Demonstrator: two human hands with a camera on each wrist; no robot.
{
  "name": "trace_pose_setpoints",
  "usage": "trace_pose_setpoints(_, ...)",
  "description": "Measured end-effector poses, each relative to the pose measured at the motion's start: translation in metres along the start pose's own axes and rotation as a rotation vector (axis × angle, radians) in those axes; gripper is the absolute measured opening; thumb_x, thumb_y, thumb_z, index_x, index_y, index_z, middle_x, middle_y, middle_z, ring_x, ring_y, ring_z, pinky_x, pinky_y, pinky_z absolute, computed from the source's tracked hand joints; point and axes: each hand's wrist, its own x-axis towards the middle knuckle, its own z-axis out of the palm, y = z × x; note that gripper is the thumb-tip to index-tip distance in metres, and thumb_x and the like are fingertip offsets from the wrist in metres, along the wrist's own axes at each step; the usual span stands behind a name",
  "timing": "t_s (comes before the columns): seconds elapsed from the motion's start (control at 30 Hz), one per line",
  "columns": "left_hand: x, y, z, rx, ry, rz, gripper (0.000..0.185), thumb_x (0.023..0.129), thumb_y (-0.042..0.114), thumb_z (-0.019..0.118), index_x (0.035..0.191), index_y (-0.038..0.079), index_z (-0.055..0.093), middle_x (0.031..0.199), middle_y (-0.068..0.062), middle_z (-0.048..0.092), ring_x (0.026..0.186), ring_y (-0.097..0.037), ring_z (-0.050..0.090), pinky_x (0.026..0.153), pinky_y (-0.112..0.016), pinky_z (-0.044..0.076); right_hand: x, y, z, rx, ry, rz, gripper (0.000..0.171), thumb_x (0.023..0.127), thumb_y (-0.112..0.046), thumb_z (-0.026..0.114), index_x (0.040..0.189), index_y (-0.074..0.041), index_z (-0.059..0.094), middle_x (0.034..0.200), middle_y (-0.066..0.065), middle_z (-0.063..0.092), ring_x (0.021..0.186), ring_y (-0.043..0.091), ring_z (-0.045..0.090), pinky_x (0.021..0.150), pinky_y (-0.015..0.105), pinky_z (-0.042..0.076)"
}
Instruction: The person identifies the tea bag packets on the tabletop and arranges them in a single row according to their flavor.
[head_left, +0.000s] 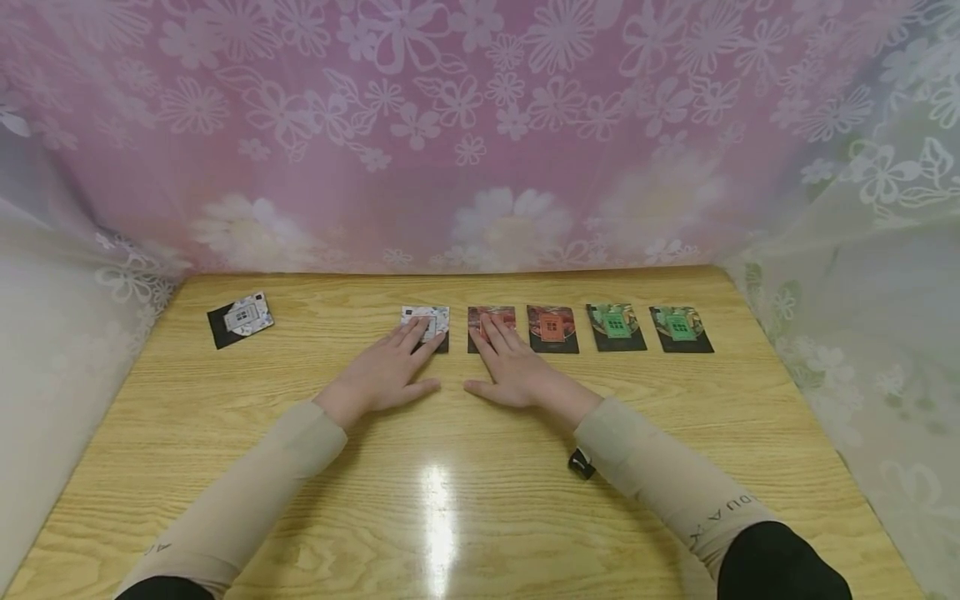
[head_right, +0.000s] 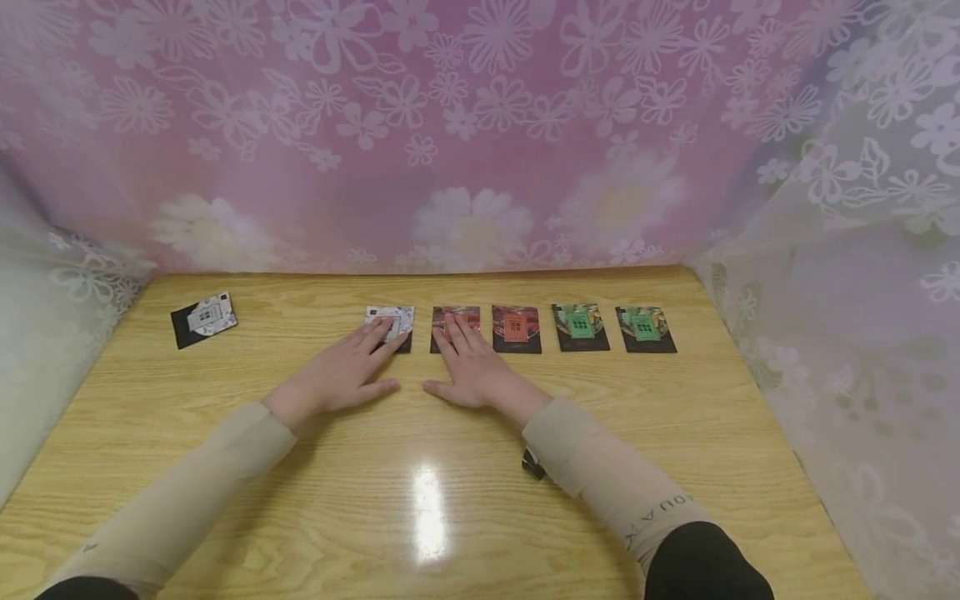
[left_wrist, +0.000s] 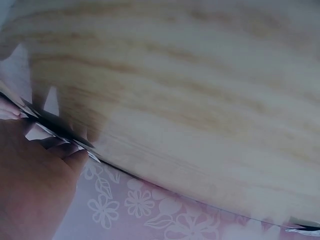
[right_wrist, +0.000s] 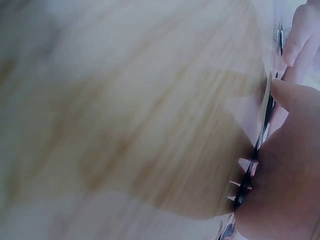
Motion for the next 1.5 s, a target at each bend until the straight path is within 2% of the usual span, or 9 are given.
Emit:
trace_pose_setpoints(0.47, 0.002, 0.002, 0.0, 0.009, -0.003, 0.0, 0.079, 0.111, 0.058, 0.042, 0.172, 0.014, 0.018, 0.178, -0.021, 0.007, 0.167, -0.038, 0.008, 0.136, -0.052, 0.017, 0.001, 0.0, 0.0, -0.01, -0.01, 0.006, 0.098, 0.106, -0.072, 0.04, 0.17, -0.02, -0.013, 0.176, 0.006, -0.027, 0.165, 0.028, -0.021, 0.138, 0.052, 0.003)
trace_pose_setpoints(0.8, -0.003, -0.005, 0.0, -0.005, 0.063, 0.007, 0.078, 0.111, 0.053, 0.045, 0.172, 0.012, 0.019, 0.178, -0.023, 0.011, 0.166, -0.042, 0.014, 0.135, -0.055, 0.018, 0.002, 0.0, 0.001, -0.014, 0.001, -0.008, 0.098, 0.106, -0.072, 0.04, 0.17, -0.02, -0.013, 0.177, 0.007, -0.025, 0.166, 0.029, -0.021, 0.138, 0.052, 0.003)
trace_pose_setpoints(1.17, -0.027, -0.035, -0.005, 0.066, 0.161, 0.003, 0.073, 0.109, 0.045, 0.054, 0.165, 0.003, 0.036, 0.174, -0.023, 0.026, 0.163, -0.047, 0.021, 0.134, -0.06, 0.02, 0.002, 0.002, 0.002, -0.018, 0.002, -0.007, 0.097, 0.106, -0.071, 0.039, 0.17, -0.019, -0.012, 0.177, 0.008, -0.025, 0.166, 0.029, -0.021, 0.138, 0.052, 0.002)
trace_pose_setpoints(1.5, -0.052, -0.084, -0.007, 0.125, 0.187, -0.07, 0.066, 0.109, 0.038, 0.056, 0.163, 0.002, 0.04, 0.173, -0.026, 0.027, 0.16, -0.047, 0.027, 0.132, -0.061, 0.022, -0.001, 0.0, 0.0, -0.011, -0.004, -0.006, 0.096, 0.106, -0.07, 0.039, 0.171, -0.019, -0.011, 0.177, 0.008, -0.024, 0.166, 0.029, -0.02, 0.138, 0.052, 0.002)
